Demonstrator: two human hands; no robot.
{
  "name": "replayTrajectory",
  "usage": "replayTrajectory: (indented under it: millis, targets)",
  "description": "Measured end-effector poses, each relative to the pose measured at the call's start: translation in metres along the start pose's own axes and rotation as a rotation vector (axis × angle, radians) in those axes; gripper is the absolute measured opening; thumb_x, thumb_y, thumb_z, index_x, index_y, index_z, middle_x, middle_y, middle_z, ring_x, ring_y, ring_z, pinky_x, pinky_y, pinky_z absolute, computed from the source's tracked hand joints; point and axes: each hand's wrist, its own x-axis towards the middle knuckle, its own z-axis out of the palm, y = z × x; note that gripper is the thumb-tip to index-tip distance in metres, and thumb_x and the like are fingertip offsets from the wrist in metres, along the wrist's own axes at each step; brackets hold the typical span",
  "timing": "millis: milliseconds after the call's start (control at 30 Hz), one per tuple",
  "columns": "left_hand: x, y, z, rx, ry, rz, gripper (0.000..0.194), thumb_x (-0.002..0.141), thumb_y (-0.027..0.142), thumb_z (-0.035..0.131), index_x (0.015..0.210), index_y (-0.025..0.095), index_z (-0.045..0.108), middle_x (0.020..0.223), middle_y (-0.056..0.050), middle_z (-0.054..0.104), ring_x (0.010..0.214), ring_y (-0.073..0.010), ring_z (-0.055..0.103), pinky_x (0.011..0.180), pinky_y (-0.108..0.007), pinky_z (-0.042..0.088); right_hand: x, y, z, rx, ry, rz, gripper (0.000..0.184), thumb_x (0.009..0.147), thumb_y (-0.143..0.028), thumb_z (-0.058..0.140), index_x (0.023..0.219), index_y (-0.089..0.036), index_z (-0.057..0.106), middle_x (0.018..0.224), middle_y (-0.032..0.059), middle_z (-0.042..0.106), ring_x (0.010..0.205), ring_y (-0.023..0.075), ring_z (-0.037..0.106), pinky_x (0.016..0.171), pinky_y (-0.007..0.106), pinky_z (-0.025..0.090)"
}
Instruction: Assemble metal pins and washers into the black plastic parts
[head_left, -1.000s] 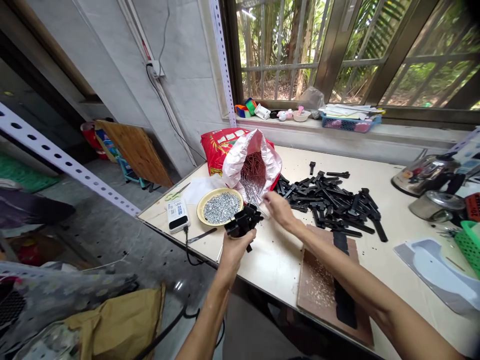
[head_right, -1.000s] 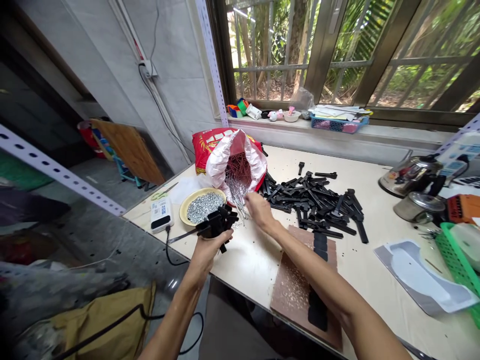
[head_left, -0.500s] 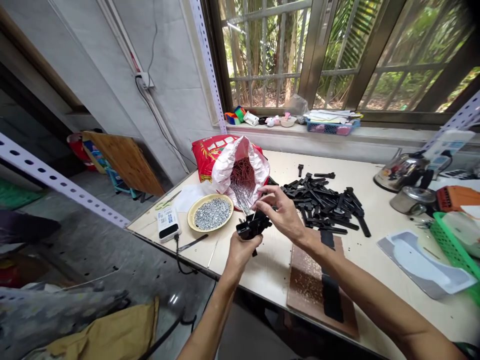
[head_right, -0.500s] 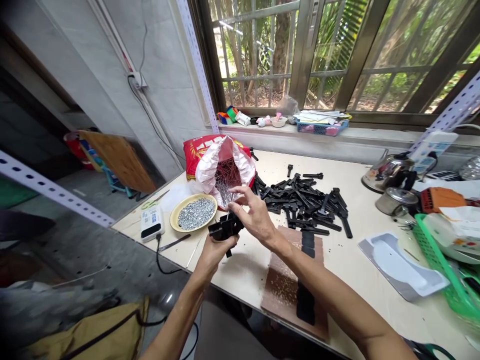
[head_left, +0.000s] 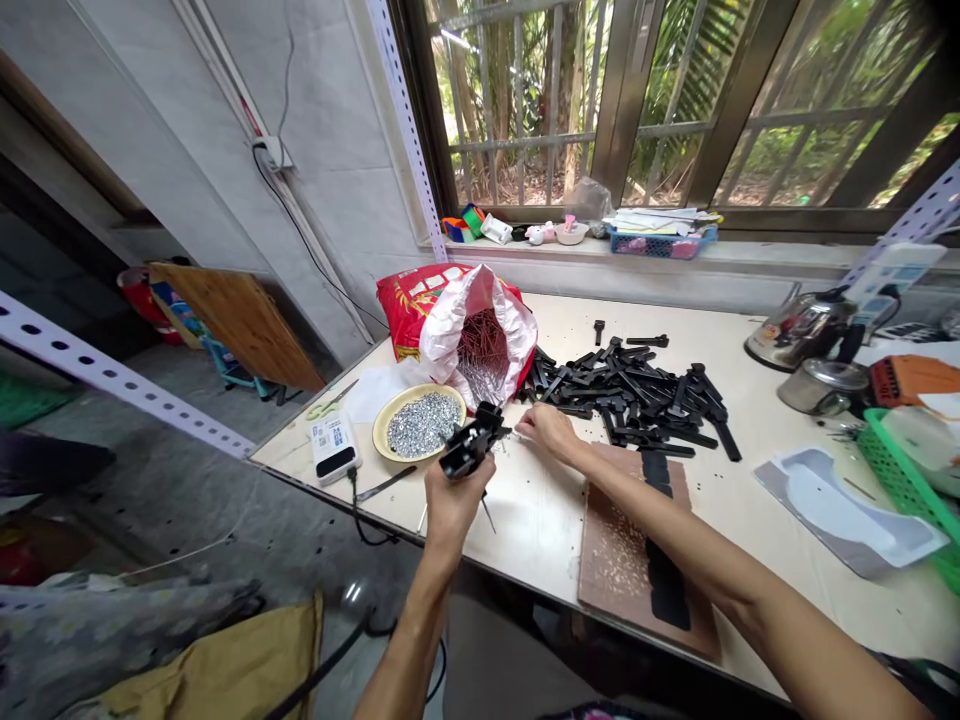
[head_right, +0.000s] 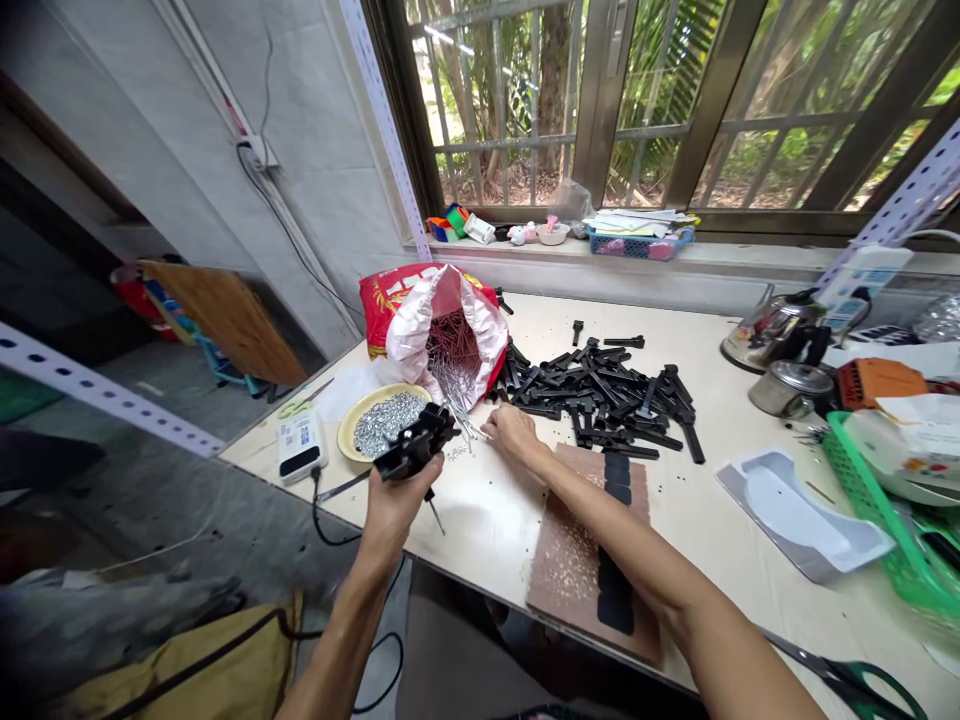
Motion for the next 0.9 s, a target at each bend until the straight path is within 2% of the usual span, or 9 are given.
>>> replayTrajectory:
  millis: [67, 133, 200, 300, 367, 467, 567, 700, 900]
  targets:
    - [0.000, -0.005, 0.003, 0.034, -0.010, 0.032, 0.017, 0.060, 0.031, 0.068, 0.063, 0.015, 0.061, 0.056, 0.002, 0.058, 0.055, -0.0142, 0.053, 0.054, -0.024, 0.041, -0.002, 0.000, 0.019, -0.060, -0.025, 0.025, 0.012, 0.080, -0.022, 0.058, 0.079, -0.014, 0.067, 0.092, 0.0100, 0.067, 0.084, 0.0207, 0.062, 0.067, 0.026, 0.041]
    - [0.002, -0.011, 0.006, 0.043, -0.016, 0.050, 0.015, 0.060, 0.029, 0.067, 0.061, 0.016, 0.059, 0.054, 0.003, 0.056, 0.054, -0.0135, 0.052, 0.053, -0.023, 0.040, -0.005, 0.000, 0.027, -0.110, -0.024, 0.041, 0.014, 0.082, -0.017, 0.053, 0.083, -0.013, 0.066, 0.095, 0.0123, 0.066, 0.085, 0.0219, 0.062, 0.068, 0.027, 0.041]
    - [0.006, -0.017, 0.007, 0.037, -0.008, 0.040, 0.016, 0.059, 0.028, 0.065, 0.056, 0.016, 0.055, 0.051, 0.004, 0.052, 0.052, -0.0125, 0.049, 0.052, -0.022, 0.039, -0.008, 0.003, 0.019, -0.146, -0.002, 0.059, 0.018, 0.084, -0.013, 0.047, 0.087, -0.012, 0.065, 0.092, 0.0135, 0.066, 0.083, 0.0219, 0.062, 0.069, 0.028, 0.042]
    - [0.011, -0.022, 0.011, 0.040, -0.032, 0.030, 0.020, 0.059, 0.027, 0.063, 0.050, 0.017, 0.049, 0.050, 0.004, 0.048, 0.050, -0.0110, 0.045, 0.049, -0.022, 0.036, -0.015, 0.013, -0.016, -0.172, 0.079, 0.071, 0.026, 0.090, -0.012, 0.036, 0.098, -0.012, 0.061, 0.093, 0.0134, 0.064, 0.083, 0.0208, 0.061, 0.071, 0.030, 0.043]
    - [0.014, -0.024, 0.016, 0.033, -0.079, 0.020, 0.018, 0.059, 0.027, 0.063, 0.053, 0.017, 0.050, 0.052, 0.005, 0.048, 0.051, -0.0107, 0.045, 0.049, -0.021, 0.035, -0.021, 0.018, -0.048, -0.103, 0.208, -0.052, 0.025, 0.093, -0.016, 0.036, 0.101, -0.014, 0.059, 0.096, 0.0110, 0.063, 0.086, 0.0191, 0.059, 0.075, 0.030, 0.044]
    - [0.016, -0.025, 0.026, 0.012, -0.156, -0.032, 0.015, 0.057, 0.027, 0.062, 0.055, 0.016, 0.052, 0.050, 0.005, 0.047, 0.050, -0.0106, 0.044, 0.048, -0.021, 0.034, -0.033, 0.012, -0.094, 0.073, 0.392, -0.420, 0.019, 0.094, -0.025, 0.042, 0.098, -0.017, 0.060, 0.093, 0.0068, 0.061, 0.084, 0.0167, 0.058, 0.076, 0.029, 0.046]
    - [0.020, -0.023, 0.036, 0.036, -0.217, -0.041, 0.012, 0.056, 0.026, 0.061, 0.059, 0.016, 0.057, 0.052, 0.004, 0.049, 0.053, -0.0123, 0.047, 0.050, -0.022, 0.034, -0.045, -0.007, -0.122, 0.063, 0.368, -0.671, 0.020, 0.095, -0.025, 0.042, 0.096, -0.019, 0.062, 0.091, 0.0056, 0.060, 0.082, 0.0148, 0.056, 0.074, 0.026, 0.045]
    - [0.022, -0.014, 0.043, 0.178, -0.280, -0.001, 0.009, 0.055, 0.024, 0.060, 0.059, 0.016, 0.060, 0.054, 0.002, 0.053, 0.061, -0.0165, 0.054, 0.052, -0.023, 0.035, -0.053, -0.025, -0.132, -0.174, 0.298, -0.814, 0.021, 0.095, -0.020, 0.041, 0.095, -0.019, 0.062, 0.091, 0.0048, 0.060, 0.083, 0.0148, 0.053, 0.077, 0.027, 0.039]
    - [0.016, 0.004, 0.047, 0.237, -0.312, -0.005, 0.004, 0.053, 0.019, 0.061, 0.052, 0.017, 0.057, 0.053, 0.001, 0.052, 0.061, -0.0179, 0.056, 0.049, -0.023, 0.033, -0.054, -0.031, -0.131, -0.413, 0.211, -0.883, 0.015, 0.093, -0.020, 0.048, 0.092, -0.021, 0.063, 0.086, 0.0028, 0.063, 0.083, 0.0165, 0.051, 0.080, 0.033, 0.033]
